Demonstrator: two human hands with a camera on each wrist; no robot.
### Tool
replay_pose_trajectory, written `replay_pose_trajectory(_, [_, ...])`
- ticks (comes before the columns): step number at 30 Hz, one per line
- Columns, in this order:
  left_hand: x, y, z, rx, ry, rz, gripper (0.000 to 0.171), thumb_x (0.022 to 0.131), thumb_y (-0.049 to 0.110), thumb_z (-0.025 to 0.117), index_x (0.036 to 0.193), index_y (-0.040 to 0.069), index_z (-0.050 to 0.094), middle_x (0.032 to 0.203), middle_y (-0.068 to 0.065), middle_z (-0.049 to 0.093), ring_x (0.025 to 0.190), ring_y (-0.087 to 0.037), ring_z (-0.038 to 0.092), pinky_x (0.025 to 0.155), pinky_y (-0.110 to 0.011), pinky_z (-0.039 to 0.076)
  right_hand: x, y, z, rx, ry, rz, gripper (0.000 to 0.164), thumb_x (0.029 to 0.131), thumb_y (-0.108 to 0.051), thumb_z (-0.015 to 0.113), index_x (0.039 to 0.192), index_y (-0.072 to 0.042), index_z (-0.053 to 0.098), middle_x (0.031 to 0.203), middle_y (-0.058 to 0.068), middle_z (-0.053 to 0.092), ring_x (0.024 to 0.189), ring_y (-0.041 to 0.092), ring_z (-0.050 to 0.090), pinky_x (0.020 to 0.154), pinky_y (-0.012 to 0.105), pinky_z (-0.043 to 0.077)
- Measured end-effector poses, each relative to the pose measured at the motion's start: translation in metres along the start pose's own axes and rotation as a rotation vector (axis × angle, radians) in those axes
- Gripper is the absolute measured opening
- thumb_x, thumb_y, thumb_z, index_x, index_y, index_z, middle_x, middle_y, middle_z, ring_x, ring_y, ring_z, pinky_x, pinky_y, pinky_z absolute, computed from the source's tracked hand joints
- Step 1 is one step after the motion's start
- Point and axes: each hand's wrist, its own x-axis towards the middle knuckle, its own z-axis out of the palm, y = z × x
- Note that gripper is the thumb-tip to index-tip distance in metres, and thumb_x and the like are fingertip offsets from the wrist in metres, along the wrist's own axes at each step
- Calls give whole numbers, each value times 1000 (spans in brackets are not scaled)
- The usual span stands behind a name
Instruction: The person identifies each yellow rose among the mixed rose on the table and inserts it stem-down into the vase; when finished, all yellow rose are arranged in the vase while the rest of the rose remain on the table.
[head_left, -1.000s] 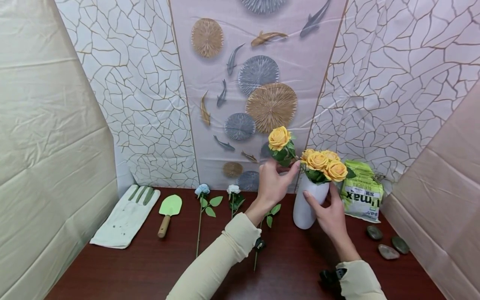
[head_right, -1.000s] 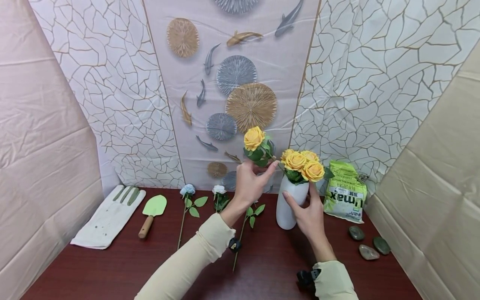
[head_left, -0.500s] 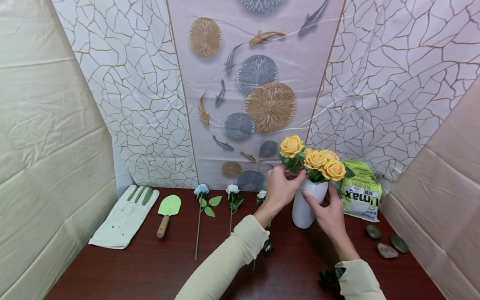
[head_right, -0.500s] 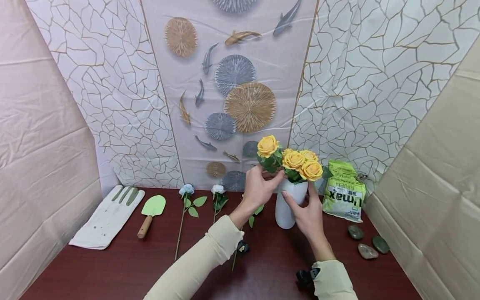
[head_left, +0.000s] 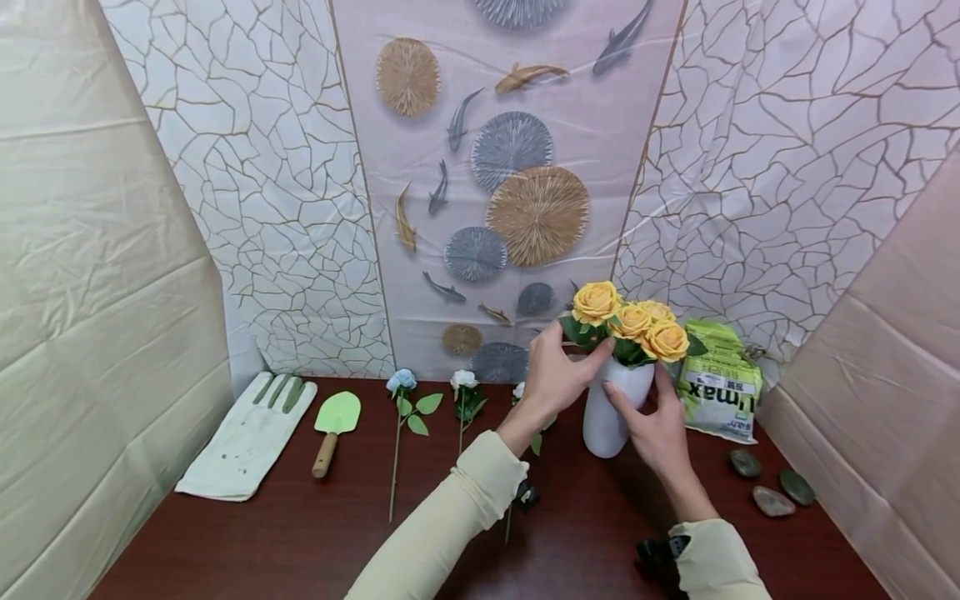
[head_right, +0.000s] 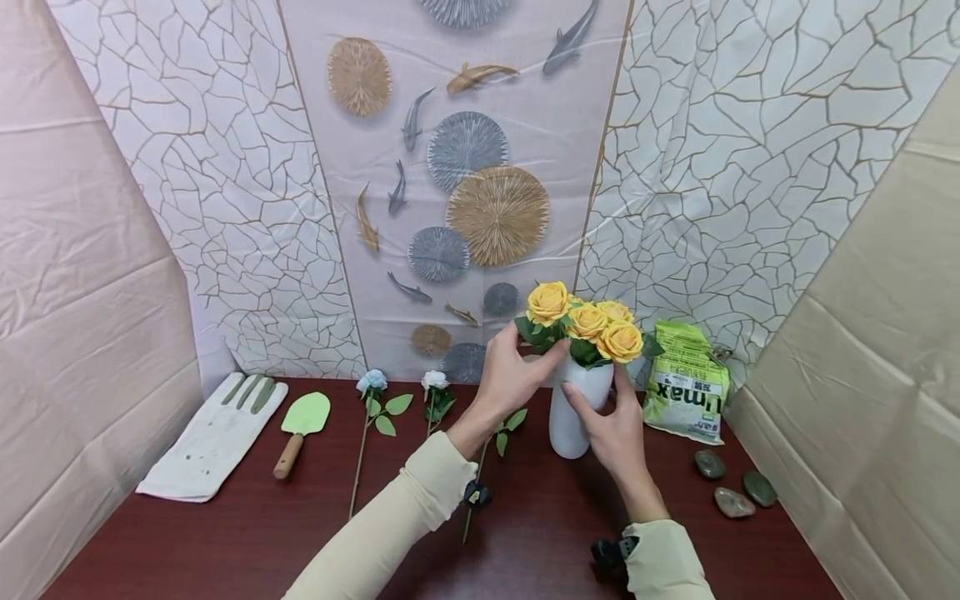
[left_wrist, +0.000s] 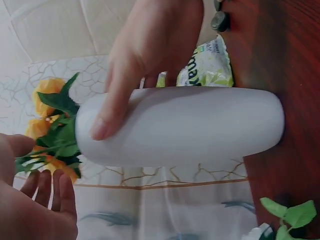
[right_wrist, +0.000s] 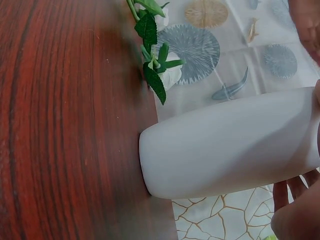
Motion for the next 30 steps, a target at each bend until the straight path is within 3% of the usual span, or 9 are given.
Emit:
replay_pose_trajectory(4, [5, 10, -2, -32, 27, 92, 37, 91, 53, 69, 122, 34, 63, 112, 13, 64, 93, 2, 66, 75, -20, 58, 0, -1, -1, -4, 6, 11, 73, 90, -33, 77, 152, -29, 40, 131, 7, 64, 107, -3, 59, 81, 15, 52])
replay_pose_trajectory(9, [6, 16, -1, 42, 106, 174, 26, 95, 39, 70, 117, 26, 72, 107, 8, 72, 95, -2, 68, 80, -23, 58, -1, -1, -2, 2, 10, 21, 71, 90, -33, 77, 151, -30, 41, 132, 6, 63, 107, -3, 58, 82, 14, 51])
replay_pose_trajectory(10, [6, 15, -1, 60, 119, 177, 24, 95, 37, 70, 115, 25, 73, 105, 7, 74, 94, -2, 69, 80, -23, 58, -1, -1, -2, 4, 9, 21, 72, 90, -33, 77, 152, -31, 40, 132, 6, 63, 108, -3, 58, 82, 15, 51])
replay_pose_trajectory(12, [4, 13, -1, 80, 134, 171, 21, 96, 36, 69, 113, 25, 73, 96, 4, 76, 77, -2, 67, 72, -19, 55, -2, 0, -2, 2, 7, 22, 73, 90, -33, 77, 152, -33, 39, 132, 6, 63, 108, -3, 58, 82, 16, 51])
replay_pose_trajectory(17, [1, 5, 1, 45, 120, 104, 27, 95, 46, 67, 117, 31, 69, 74, 1, 71, 48, -2, 48, 53, -16, 43, -2, 0, 0, -19, -1, 17, 77, 90, -34, 76, 154, -37, 34, 135, 7, 62, 108, -3, 57, 82, 16, 51])
replay_pose_trajectory(19, [1, 2, 1, 22, 113, 83, 31, 94, 48, 67, 122, 33, 67, 74, 2, 71, 49, -2, 52, 53, -17, 45, -2, 0, 0, -25, -5, 17, 78, 90, -34, 76, 154, -38, 33, 136, 7, 61, 109, -3, 57, 82, 15, 51])
replay_pose_trajectory(21, [0, 1, 1, 0, 111, 71, 34, 94, 48, 67, 125, 34, 66, 86, 4, 75, 58, -1, 60, 60, -18, 51, -2, 0, 1, -26, -8, 17, 79, 90, -34, 76, 155, -39, 32, 137, 7, 61, 110, -3, 56, 82, 14, 50])
replay_pose_trajectory(26, [0, -1, 2, -55, 112, 63, 33, 96, 44, 67, 128, 35, 64, 120, 9, 72, 100, 0, 69, 82, -21, 57, -1, -1, 1, -22, -7, 8, 79, 90, -34, 77, 154, -39, 32, 139, 6, 60, 112, -1, 56, 83, 14, 51])
replay_pose_trajectory(30, [1, 0, 3, -43, 104, 61, 31, 96, 42, 67, 126, 33, 65, 117, 7, 73, 97, -1, 71, 79, -18, 57, -1, -2, 1, -13, -5, 3, 78, 90, -33, 77, 154, -37, 34, 139, 7, 60, 112, 1, 57, 83, 15, 51])
